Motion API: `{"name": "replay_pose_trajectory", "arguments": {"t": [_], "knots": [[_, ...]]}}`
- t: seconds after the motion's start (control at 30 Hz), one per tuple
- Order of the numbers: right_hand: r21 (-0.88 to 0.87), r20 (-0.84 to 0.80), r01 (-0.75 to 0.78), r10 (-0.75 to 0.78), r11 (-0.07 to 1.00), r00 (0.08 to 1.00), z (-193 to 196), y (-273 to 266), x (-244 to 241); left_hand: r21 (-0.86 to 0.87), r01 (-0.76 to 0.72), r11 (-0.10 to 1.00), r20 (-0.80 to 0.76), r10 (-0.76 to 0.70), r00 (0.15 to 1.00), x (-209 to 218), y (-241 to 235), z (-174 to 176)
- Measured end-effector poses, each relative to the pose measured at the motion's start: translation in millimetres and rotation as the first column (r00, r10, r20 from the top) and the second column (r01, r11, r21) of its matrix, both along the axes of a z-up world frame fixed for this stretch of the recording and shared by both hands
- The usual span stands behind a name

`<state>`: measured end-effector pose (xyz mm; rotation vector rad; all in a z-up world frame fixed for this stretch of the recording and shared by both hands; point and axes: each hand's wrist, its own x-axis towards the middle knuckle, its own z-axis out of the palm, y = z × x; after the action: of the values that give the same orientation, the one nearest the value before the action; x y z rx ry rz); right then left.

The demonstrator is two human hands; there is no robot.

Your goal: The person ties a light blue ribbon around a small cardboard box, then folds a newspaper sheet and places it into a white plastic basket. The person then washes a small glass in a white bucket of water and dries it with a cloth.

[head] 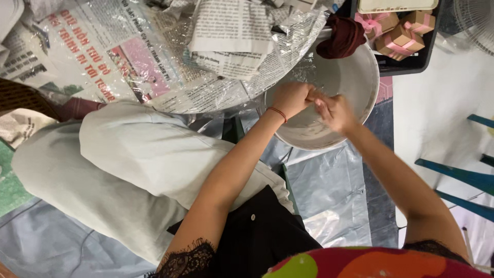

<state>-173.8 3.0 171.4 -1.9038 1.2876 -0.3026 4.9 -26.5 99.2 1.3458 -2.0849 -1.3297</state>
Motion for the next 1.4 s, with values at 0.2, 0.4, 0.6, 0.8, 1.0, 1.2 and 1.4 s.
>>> {"name": "replay_pose_trajectory", "arguments": {"t": [0.2, 0.4, 0.6, 0.8, 1.0, 1.2, 1.4], "knots": [[0.902, 0.204, 0.246, -0.852, 0.355, 0.482, 7, 6, 40, -0.287, -0.129, 0.949, 0.128, 0.172, 0.977, -9, 8, -5], [0.73, 0.216, 0.474, -0.824, 0.493, 0.524, -14, 31, 56, -0.129, -0.008, 0.992, 0.074, 0.018, 0.997, -5, -11, -16], [-0.272, -0.115, -0.111, 0.082, 0.956, 0.99, -59, 38, -12, 0.077, 0.345, 0.935, -0.011, -0.346, 0.938, 16, -18, 6], [-0.109, 0.014, 0.187, -0.187, 0.976, 0.982, -61, 26, -5, 0.05, 0.023, 0.998, -0.025, -0.022, 0.999, 4, -5, -7], [0.78, 0.127, 0.478, -0.85, 0.403, 0.511, -6, 0, 54, -0.315, -0.149, 0.937, 0.183, 0.214, 0.96, -19, 12, -24], [0.366, -0.027, 0.344, -0.36, 0.865, 0.933, 35, -2, 66, 0.329, 0.048, 0.943, -0.013, -0.046, 0.999, 10, -19, -5], [0.491, 0.007, 0.344, -0.399, 0.8, 0.917, 43, -7, 54, 0.084, 0.032, 0.996, -0.037, -0.029, 0.999, 4, -21, 8]]}}
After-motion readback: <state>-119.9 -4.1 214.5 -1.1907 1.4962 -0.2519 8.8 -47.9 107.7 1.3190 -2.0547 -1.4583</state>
